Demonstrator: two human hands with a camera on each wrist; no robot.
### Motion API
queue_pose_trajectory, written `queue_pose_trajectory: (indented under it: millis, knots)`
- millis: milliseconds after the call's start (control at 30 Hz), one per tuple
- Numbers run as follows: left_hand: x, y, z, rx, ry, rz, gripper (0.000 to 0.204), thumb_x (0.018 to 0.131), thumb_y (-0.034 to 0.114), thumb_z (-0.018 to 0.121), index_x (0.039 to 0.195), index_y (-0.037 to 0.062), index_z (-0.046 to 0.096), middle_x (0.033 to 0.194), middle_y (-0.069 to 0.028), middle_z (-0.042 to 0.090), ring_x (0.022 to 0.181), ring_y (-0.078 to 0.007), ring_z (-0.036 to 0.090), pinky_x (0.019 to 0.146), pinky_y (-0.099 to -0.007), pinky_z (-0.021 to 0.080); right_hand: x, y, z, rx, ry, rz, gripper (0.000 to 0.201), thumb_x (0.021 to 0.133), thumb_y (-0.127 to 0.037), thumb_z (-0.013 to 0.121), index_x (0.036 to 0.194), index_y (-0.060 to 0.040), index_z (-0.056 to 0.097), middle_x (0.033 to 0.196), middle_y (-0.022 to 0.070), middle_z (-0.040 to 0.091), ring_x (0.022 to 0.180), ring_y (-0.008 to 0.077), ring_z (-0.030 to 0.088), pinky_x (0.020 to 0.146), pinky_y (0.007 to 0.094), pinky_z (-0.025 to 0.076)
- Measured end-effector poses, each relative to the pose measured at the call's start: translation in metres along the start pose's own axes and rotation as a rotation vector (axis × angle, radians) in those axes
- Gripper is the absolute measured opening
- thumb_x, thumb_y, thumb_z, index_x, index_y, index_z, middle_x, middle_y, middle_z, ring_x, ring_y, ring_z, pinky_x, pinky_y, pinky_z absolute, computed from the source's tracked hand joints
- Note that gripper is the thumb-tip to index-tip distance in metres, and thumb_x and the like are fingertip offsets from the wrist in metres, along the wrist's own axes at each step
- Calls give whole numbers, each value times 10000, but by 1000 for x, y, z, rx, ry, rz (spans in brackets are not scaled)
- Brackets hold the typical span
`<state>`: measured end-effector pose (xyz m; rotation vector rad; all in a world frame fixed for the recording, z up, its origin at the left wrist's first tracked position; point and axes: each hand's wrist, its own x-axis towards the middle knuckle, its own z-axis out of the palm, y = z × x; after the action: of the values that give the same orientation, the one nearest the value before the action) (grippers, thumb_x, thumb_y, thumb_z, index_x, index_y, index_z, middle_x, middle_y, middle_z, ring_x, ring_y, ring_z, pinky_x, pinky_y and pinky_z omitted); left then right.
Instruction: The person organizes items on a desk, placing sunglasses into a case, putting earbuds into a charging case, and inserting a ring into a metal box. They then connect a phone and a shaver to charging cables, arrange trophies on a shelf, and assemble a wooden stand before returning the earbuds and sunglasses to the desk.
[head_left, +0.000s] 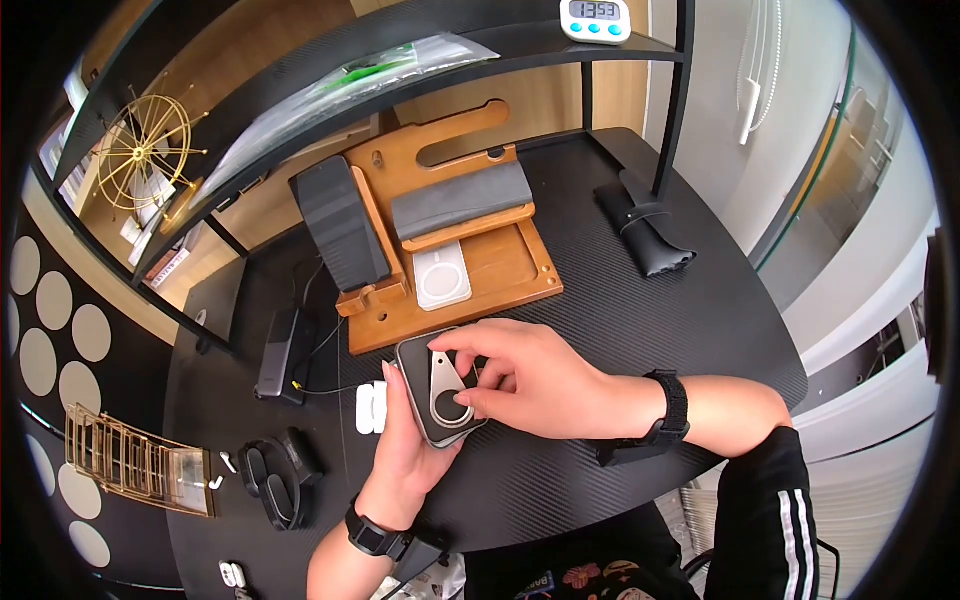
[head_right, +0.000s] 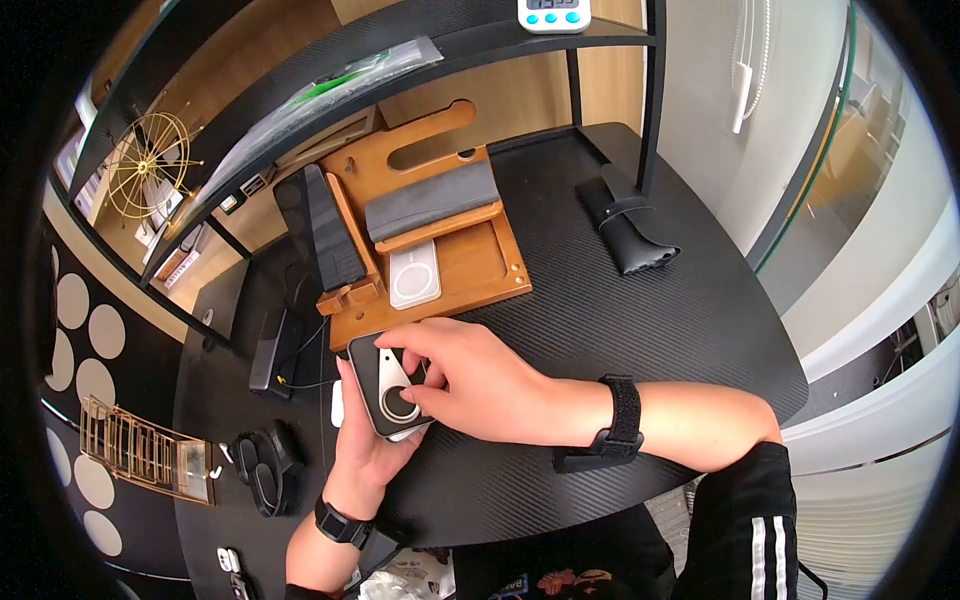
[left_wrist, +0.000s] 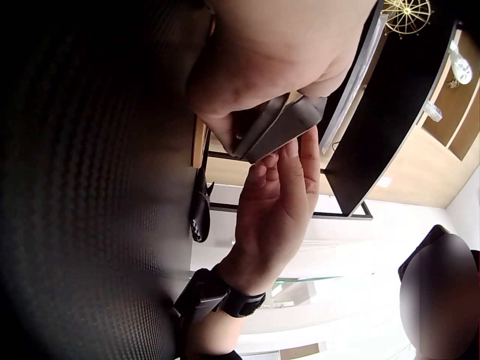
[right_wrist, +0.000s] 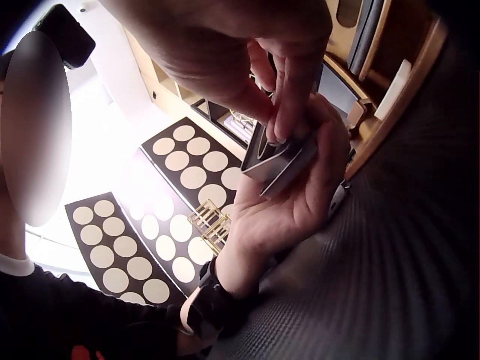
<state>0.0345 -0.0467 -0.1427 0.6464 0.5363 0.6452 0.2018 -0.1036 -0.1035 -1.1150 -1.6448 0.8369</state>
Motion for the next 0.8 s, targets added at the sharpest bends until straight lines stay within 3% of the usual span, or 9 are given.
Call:
queue_pose_trajectory:
  millis: [100, 233, 300, 400, 533, 600, 800]
  knots:
    - [0, 0, 0, -25, -45, 30, 620, 879, 659, 309, 1186, 152, 491, 1097, -18, 566, 1019, -195, 562, 863, -353, 466, -1, 3, 2, 7, 40, -39, 468, 750, -6, 658, 1197, -12, 522, 870, 105, 576, 638, 178, 622, 598, 265, 496]
    - [-1, 2, 1, -57, -12, 17, 620, 874, 663, 320, 1186, 156, 496, 1100, -14, 568, 1032, -198, 561, 876, -362, 464, -1, 1, 2, 12, 64, -31, 451, 745, -8, 662, 1181, -14, 548, 865, 106, 576, 645, 178, 626, 607, 269, 503]
    - [-2, 3, 3, -63, 15, 9, 620, 872, 664, 323, 1185, 159, 498, 1105, -14, 569, 1035, -198, 560, 879, -363, 464, -1, 1, 2, -55, 65, -68, 396, 760, 42, 652, 1143, -36, 589, 956, 82, 548, 726, 131, 657, 607, 216, 543]
    - [-2, 4, 5, -85, 53, -9, 622, 868, 670, 324, 1184, 164, 501, 1130, -14, 567, 1035, -199, 563, 881, -362, 465, -1, 1, 2, -62, 58, -70, 325, 756, 41, 657, 1071, -28, 620, 980, 79, 538, 751, 127, 654, 615, 210, 542]
    - [0, 1, -4, -92, 39, -25, 633, 866, 674, 318, 1193, 164, 501, 1123, -29, 579, 1033, -199, 569, 889, -364, 465, -1, 2, 1, -52, 44, -96, 271, 741, 24, 679, 1002, -35, 635, 978, 65, 527, 688, 99, 611, 576, 210, 506]
    - [-1, 0, 0, -90, 30, -57, 655, 865, 679, 307, 1199, 150, 500, 1087, -51, 596, 1008, -193, 582, 877, -358, 474, 0, 3, 1, -256, 62, -164, 297, 713, -22, 723, 989, -61, 623, 913, 41, 503, 631, 83, 508, 553, 214, 442]
    - [-3, 2, 8, -82, 0, -13, 687, 866, 680, 294, 1207, 119, 494, 1082, -71, 596, 987, -199, 592, 856, -352, 486, 4, 4, 1, -236, 176, -94, 599, 658, -137, 800, 1170, -85, 492, 926, 42, 447, 661, 105, 423, 602, 227, 423]
